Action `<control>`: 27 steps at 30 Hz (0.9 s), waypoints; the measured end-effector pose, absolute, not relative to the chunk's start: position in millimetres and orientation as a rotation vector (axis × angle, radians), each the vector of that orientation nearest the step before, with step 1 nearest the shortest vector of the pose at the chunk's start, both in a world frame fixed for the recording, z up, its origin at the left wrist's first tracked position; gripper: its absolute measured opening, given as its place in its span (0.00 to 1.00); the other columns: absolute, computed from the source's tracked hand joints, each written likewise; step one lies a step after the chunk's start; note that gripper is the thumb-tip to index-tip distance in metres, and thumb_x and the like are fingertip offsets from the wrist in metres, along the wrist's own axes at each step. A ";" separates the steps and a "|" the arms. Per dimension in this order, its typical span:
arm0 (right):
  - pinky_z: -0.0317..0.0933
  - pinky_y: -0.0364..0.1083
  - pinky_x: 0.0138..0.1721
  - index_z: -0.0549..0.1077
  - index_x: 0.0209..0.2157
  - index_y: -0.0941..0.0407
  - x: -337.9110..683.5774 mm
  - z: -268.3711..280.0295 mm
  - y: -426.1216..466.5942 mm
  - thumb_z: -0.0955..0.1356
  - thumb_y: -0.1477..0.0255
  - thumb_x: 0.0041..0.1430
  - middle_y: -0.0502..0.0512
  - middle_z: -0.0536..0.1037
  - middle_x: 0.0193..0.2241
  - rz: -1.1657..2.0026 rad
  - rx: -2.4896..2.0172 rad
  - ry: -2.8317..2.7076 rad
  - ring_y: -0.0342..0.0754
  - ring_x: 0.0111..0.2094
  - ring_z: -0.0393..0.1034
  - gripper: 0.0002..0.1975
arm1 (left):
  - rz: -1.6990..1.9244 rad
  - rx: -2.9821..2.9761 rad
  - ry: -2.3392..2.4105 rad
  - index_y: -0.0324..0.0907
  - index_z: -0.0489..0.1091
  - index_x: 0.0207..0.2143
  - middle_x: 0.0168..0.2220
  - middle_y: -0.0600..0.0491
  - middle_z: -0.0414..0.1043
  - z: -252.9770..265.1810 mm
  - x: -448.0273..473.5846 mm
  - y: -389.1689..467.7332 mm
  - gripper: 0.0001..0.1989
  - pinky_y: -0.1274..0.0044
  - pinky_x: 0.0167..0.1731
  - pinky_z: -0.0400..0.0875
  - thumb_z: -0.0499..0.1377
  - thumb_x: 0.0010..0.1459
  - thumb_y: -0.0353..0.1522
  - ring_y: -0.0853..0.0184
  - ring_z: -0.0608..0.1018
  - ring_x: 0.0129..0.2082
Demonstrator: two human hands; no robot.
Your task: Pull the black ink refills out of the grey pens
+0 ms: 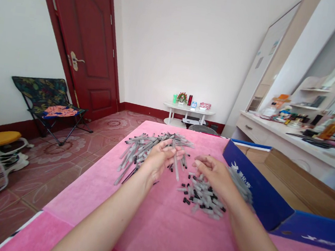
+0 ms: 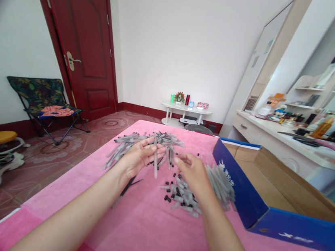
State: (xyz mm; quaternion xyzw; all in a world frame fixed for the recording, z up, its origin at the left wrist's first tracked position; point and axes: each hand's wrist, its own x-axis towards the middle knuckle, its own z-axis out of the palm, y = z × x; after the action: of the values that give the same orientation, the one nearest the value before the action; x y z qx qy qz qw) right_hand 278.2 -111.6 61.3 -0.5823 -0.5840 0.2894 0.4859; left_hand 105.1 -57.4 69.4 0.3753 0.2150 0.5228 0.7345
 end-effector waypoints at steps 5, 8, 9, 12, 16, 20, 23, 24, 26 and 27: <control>0.60 0.41 0.26 0.65 0.32 0.57 255.4 71.5 -122.0 0.66 0.66 0.49 0.52 0.72 0.29 0.403 -1.372 -1.486 0.42 0.26 0.66 0.10 | 1.131 0.938 0.518 0.36 0.63 0.41 0.34 0.47 0.72 64.4 113.1 -62.0 0.18 0.67 0.40 0.69 0.59 0.45 0.21 0.64 0.77 0.33; 0.59 0.40 0.25 0.65 0.36 0.57 256.6 75.7 -124.9 0.64 0.65 0.51 0.52 0.73 0.30 0.311 -1.401 -1.473 0.42 0.26 0.66 0.12 | 1.121 1.325 0.630 0.35 0.69 0.36 0.32 0.48 0.73 61.7 114.7 -63.3 0.14 0.72 0.37 0.70 0.60 0.43 0.22 0.66 0.76 0.32; 0.59 0.40 0.25 0.66 0.37 0.57 258.0 76.4 -125.1 0.64 0.65 0.51 0.52 0.73 0.30 0.319 -1.412 -1.484 0.42 0.25 0.67 0.13 | 1.134 1.483 0.666 0.35 0.71 0.34 0.31 0.48 0.74 60.8 114.9 -64.0 0.13 0.73 0.37 0.70 0.59 0.43 0.21 0.66 0.76 0.32; 0.58 0.41 0.25 0.69 0.33 0.57 261.3 76.0 -124.8 0.64 0.66 0.50 0.52 0.74 0.28 0.324 -1.464 -1.582 0.43 0.25 0.67 0.10 | 1.204 1.963 0.723 0.41 0.74 0.32 0.31 0.52 0.73 58.7 115.0 -67.0 0.14 0.76 0.36 0.69 0.55 0.44 0.20 0.68 0.74 0.33; 0.56 0.39 0.23 0.69 0.25 0.58 262.5 76.9 -125.9 0.64 0.70 0.47 0.50 0.74 0.22 0.309 -1.545 -1.663 0.42 0.22 0.66 0.05 | 1.177 2.330 0.778 0.44 0.75 0.32 0.29 0.54 0.72 58.1 114.8 -71.3 0.17 0.78 0.33 0.67 0.54 0.44 0.19 0.69 0.73 0.31; 0.53 0.39 0.22 0.70 0.21 0.57 278.6 88.9 -130.3 0.64 0.72 0.44 0.49 0.72 0.18 0.147 -1.710 -1.713 0.41 0.20 0.64 0.04 | 1.186 2.404 0.830 0.45 0.74 0.34 0.34 0.53 0.73 60.4 113.0 -72.6 0.14 0.77 0.37 0.67 0.56 0.46 0.23 0.68 0.73 0.34; 0.51 0.41 0.22 0.70 0.19 0.56 309.4 98.9 -132.8 0.64 0.70 0.43 0.51 0.72 0.18 -0.227 -1.988 -1.598 0.44 0.22 0.66 0.05 | 1.221 2.411 0.874 0.46 0.74 0.35 0.36 0.54 0.73 63.6 109.2 -70.3 0.12 0.76 0.40 0.66 0.56 0.48 0.25 0.67 0.73 0.36; 0.51 0.42 0.22 0.70 0.19 0.56 321.5 100.9 -133.3 0.64 0.69 0.43 0.53 0.72 0.18 -0.332 -2.096 -1.551 0.47 0.23 0.66 0.06 | 1.228 2.405 0.889 0.46 0.74 0.34 0.35 0.54 0.73 64.8 107.7 -68.9 0.12 0.76 0.40 0.65 0.56 0.48 0.26 0.67 0.73 0.36; 0.51 0.44 0.22 0.70 0.19 0.55 344.6 101.9 -133.8 0.64 0.68 0.43 0.56 0.73 0.20 -0.447 -2.307 -1.462 0.51 0.25 0.68 0.07 | 1.238 2.385 0.923 0.46 0.74 0.33 0.35 0.53 0.73 67.1 104.1 -64.6 0.11 0.76 0.41 0.65 0.56 0.49 0.26 0.66 0.73 0.36; 0.52 0.45 0.23 0.71 0.20 0.55 354.6 101.0 -133.8 0.64 0.68 0.43 0.58 0.74 0.21 -0.460 -2.394 -1.426 0.54 0.26 0.68 0.07 | 1.237 2.371 0.952 0.46 0.74 0.32 0.35 0.53 0.73 68.1 101.7 -61.6 0.10 0.76 0.41 0.65 0.56 0.49 0.27 0.65 0.73 0.36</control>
State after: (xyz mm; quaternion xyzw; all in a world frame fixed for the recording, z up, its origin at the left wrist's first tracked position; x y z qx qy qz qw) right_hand 354.6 -133.8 101.0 -0.8370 -0.4986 -0.1609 0.1579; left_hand 101.7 -61.6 68.1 0.8258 0.3314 0.4307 0.1508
